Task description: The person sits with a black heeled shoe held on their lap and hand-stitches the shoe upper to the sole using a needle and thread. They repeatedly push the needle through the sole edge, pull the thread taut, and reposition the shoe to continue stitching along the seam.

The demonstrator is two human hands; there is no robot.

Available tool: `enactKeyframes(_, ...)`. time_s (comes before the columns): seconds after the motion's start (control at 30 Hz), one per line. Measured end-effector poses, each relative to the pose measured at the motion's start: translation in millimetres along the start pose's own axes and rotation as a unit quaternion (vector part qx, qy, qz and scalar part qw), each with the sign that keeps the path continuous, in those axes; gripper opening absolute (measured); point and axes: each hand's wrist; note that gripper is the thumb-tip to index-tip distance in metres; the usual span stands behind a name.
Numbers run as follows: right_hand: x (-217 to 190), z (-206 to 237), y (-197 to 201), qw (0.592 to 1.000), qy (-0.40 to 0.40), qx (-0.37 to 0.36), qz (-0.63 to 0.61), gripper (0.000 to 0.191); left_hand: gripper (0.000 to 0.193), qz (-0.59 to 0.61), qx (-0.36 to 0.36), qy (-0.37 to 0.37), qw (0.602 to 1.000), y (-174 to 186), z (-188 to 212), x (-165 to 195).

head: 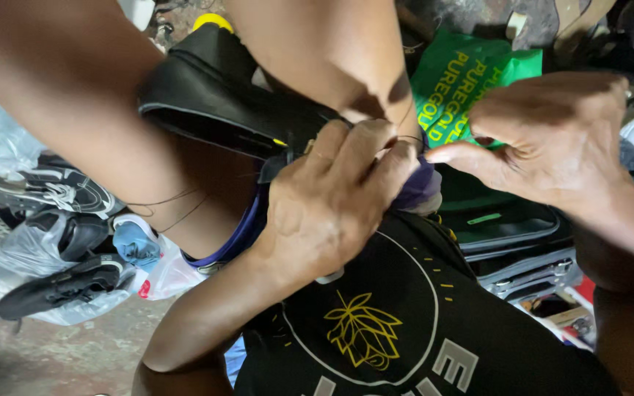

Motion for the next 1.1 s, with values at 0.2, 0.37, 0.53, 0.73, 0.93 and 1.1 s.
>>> enactKeyframes(0.2, 8, -25, -30, 0.959, 0.134, 0.059, -0.241, 0.051, 0.014, 0.152, -0.022, 0.099, 0.983, -7, 1, -5)
enactKeyframes(0.37, 13, -13, -58, 0.883, 0.055, 0.005, -0.467, 0.037, 0.025, 0.456, -0.084, 0.307, 0.831, 12, -5, -5)
enactKeyframes(0.53, 37, 7, -38, 0.839, -0.058, -0.065, -0.537, 0.009, 0.049, 0.443, -0.187, 0.274, 0.833, 17, -15, -12)
enactKeyframes(0.73, 27, -8, -9, 0.852, -0.025, -0.055, -0.519, 0.007, 0.083, 0.188, -0.198, 0.174, 0.946, -9, -4, 0)
enactKeyframes(0.93, -1, -36, -23, 0.948, -0.092, -0.144, -0.267, 0.005, 0.111, 0.212, -0.130, 0.191, 0.949, -17, -7, 3)
enactKeyframes(1.1, 52, -44, 11, 0.977, -0.054, 0.025, -0.203, 0.008, 0.105, 0.249, -0.058, 0.159, 0.954, -17, -2, 3)
Point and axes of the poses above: each hand's wrist, its own z-axis away from the middle knuckle, its own y-axis out of the back of the hand, x = y × z, and after that the axes turned 14 degrees about -z, right-handed
